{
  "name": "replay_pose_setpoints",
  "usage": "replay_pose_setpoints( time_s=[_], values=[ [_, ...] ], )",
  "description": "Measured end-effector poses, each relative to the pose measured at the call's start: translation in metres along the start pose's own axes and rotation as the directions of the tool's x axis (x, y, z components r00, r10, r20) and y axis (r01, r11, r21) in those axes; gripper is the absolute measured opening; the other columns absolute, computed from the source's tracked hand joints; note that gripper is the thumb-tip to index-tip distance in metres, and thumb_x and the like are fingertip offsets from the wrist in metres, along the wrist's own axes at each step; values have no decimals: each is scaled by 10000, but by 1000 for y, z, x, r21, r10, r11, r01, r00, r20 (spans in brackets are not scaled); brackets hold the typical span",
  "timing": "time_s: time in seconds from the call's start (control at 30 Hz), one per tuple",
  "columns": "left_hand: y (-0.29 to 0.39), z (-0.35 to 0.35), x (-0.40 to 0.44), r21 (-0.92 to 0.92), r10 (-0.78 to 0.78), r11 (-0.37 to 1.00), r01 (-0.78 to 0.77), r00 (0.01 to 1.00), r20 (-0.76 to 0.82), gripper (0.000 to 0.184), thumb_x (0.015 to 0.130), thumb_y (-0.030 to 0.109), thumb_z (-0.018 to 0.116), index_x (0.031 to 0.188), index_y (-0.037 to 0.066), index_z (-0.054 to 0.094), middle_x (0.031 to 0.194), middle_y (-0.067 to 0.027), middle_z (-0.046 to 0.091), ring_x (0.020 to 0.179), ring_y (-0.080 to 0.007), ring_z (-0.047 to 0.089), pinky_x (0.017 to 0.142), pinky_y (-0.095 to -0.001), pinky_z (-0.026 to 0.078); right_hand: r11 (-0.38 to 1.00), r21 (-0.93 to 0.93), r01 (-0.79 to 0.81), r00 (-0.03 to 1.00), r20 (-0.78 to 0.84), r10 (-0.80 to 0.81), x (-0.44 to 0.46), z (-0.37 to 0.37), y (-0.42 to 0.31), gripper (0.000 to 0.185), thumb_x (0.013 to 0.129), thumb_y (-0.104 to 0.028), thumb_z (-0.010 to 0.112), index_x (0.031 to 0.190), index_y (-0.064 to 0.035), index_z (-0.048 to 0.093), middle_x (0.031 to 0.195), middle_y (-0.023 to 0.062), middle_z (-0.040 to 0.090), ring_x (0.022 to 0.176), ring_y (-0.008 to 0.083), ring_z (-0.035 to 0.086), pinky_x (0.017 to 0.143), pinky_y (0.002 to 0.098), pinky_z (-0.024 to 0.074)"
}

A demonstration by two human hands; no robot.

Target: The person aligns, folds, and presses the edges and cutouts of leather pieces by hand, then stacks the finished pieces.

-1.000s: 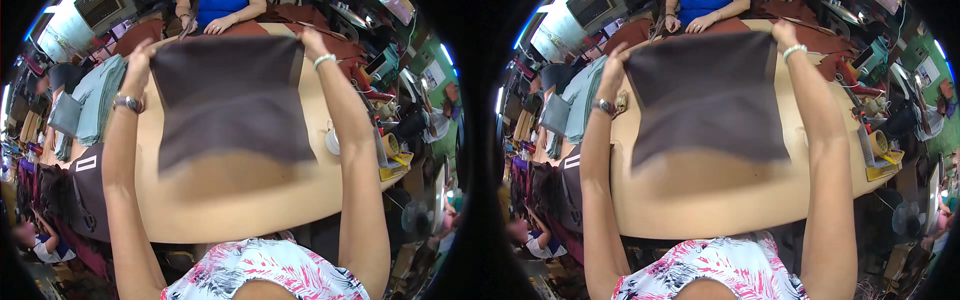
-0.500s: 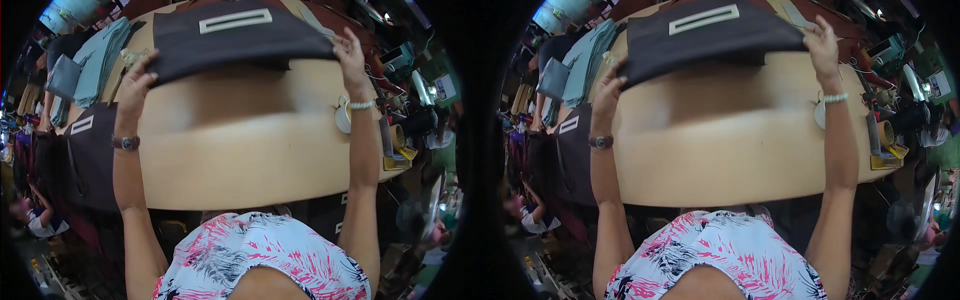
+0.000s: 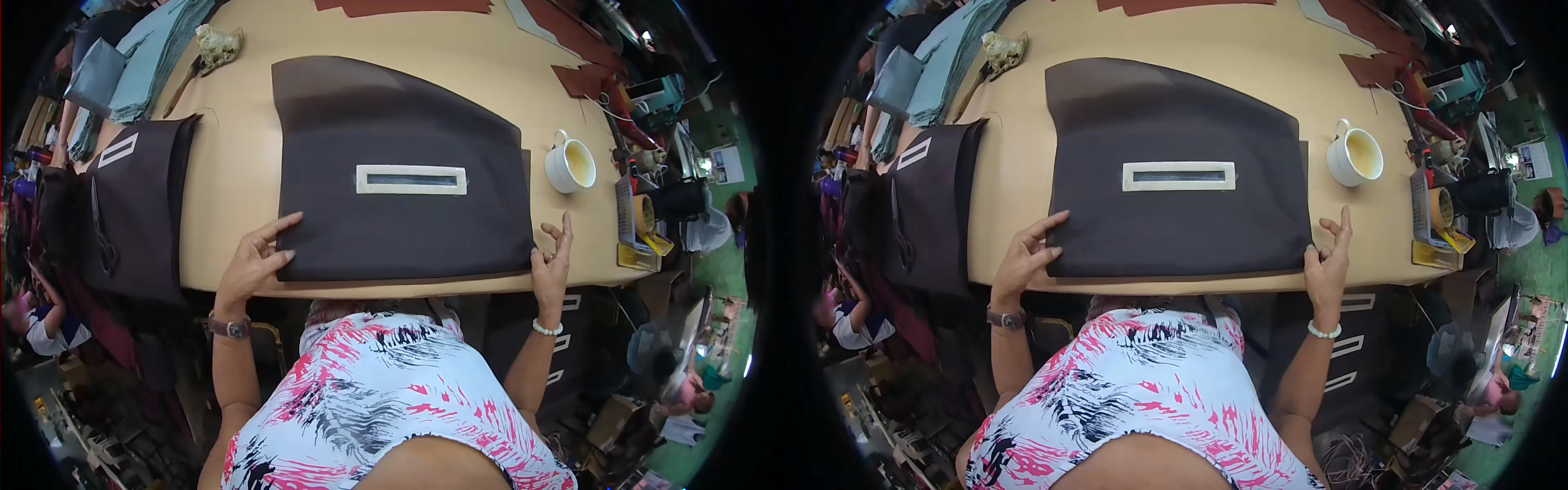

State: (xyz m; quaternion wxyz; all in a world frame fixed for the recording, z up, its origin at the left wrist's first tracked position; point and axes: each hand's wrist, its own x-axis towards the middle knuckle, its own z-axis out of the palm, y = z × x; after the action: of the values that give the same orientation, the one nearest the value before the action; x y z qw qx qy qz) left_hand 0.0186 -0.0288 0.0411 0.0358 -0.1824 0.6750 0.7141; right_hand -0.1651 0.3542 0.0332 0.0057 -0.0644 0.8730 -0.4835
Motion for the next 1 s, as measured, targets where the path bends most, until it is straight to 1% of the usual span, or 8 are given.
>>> replay_pose_setpoints(
  time_s=[0.13, 0.23, 0.43, 0.57, 0.67, 0.73, 0.8, 1.0],
  values=[
    [9, -6, 34, 175, 98, 981, -84, 992, -74, 485, 780, 30, 611, 1245, -40, 492, 1246, -111, 525, 1120, -174, 502, 977, -279, 363, 983, -93, 157, 987, -6, -158, 26, 15, -6, 811, 783, -20, 594, 1436, -60, 116, 1251, 204, 440, 1191, 267, 418, 907, 338, 397],
    [6, -5, 75, 478, 308, 849, -225, 946, -101, 396, 819, 89, 611, 1185, -44, 539, 1150, -158, 591, 1067, -183, 544, 932, -278, 392, 928, -157, 337, 934, -67, -350, 73, 44, -5, 865, 769, -60, 643, 1433, -38, 88, 1287, 233, 415, 1223, 302, 393, 999, 380, 314],
    [14, -5, 115, 456, 480, 818, -351, 852, -207, 285, 841, 84, 586, 1090, -53, 599, 1059, -148, 639, 1016, -192, 569, 925, -279, 392, 911, -111, 398, 896, -167, -412, 121, 77, -28, 883, 735, 29, 612, 1433, -38, 74, 1289, 232, 417, 1246, 338, 374, 1049, 373, 262],
    [22, -26, 131, 265, 452, 883, -388, 855, -256, 300, 861, 54, 564, 1149, -29, 575, 1121, -108, 612, 1038, -162, 541, 914, -279, 398, 856, -51, 515, 801, -328, -501, 145, 86, -40, 854, 742, 44, 600, 1428, -34, 97, 1264, 209, 440, 1240, 317, 382, 1048, 376, 263],
    [5, -27, 161, 436, 623, 762, -479, 726, -293, 333, 855, 66, 573, 1176, -23, 555, 1120, -136, 618, 993, -197, 590, 886, -294, 431, 869, -155, 470, 829, -262, -495, 160, 100, -32, 835, 746, 57, 589, 1421, -9, 101, 1270, 225, 428, 1237, 338, 381, 1048, 379, 267],
    [-1, -24, 156, 750, 648, 575, -327, 741, -174, 408, 830, 67, 566, 1234, 50, 520, 1081, -238, 581, 887, -375, 594, 791, -363, 481, 940, 1, 341, 920, -204, -333, 160, 113, -22, 843, 741, 64, 586, 1424, -12, 98, 1266, 234, 433, 1227, 338, 394, 1043, 381, 275],
    [1, -8, 140, 878, 646, 429, -212, 751, -134, 391, 824, 68, 567, 1213, 37, 533, 1046, -241, 584, 795, -408, 584, 699, -394, 501, 924, -69, 376, 897, -225, -381, 150, 111, -19, 840, 742, 67, 577, 1426, -14, 97, 1252, 235, 447, 1198, 347, 421, 1026, 384, 297],
    [1, 8, 83, 840, 590, 493, -224, 796, -134, 368, 829, 77, 574, 1192, 24, 544, 1032, -234, 593, 744, -381, 610, 660, -390, 510, 934, -103, 343, 919, -168, -356, 98, 92, -14, 820, 749, 58, 570, 1428, -23, 118, 1234, 226, 464, 1177, 338, 438, 1010, 384, 311]
  ],
)
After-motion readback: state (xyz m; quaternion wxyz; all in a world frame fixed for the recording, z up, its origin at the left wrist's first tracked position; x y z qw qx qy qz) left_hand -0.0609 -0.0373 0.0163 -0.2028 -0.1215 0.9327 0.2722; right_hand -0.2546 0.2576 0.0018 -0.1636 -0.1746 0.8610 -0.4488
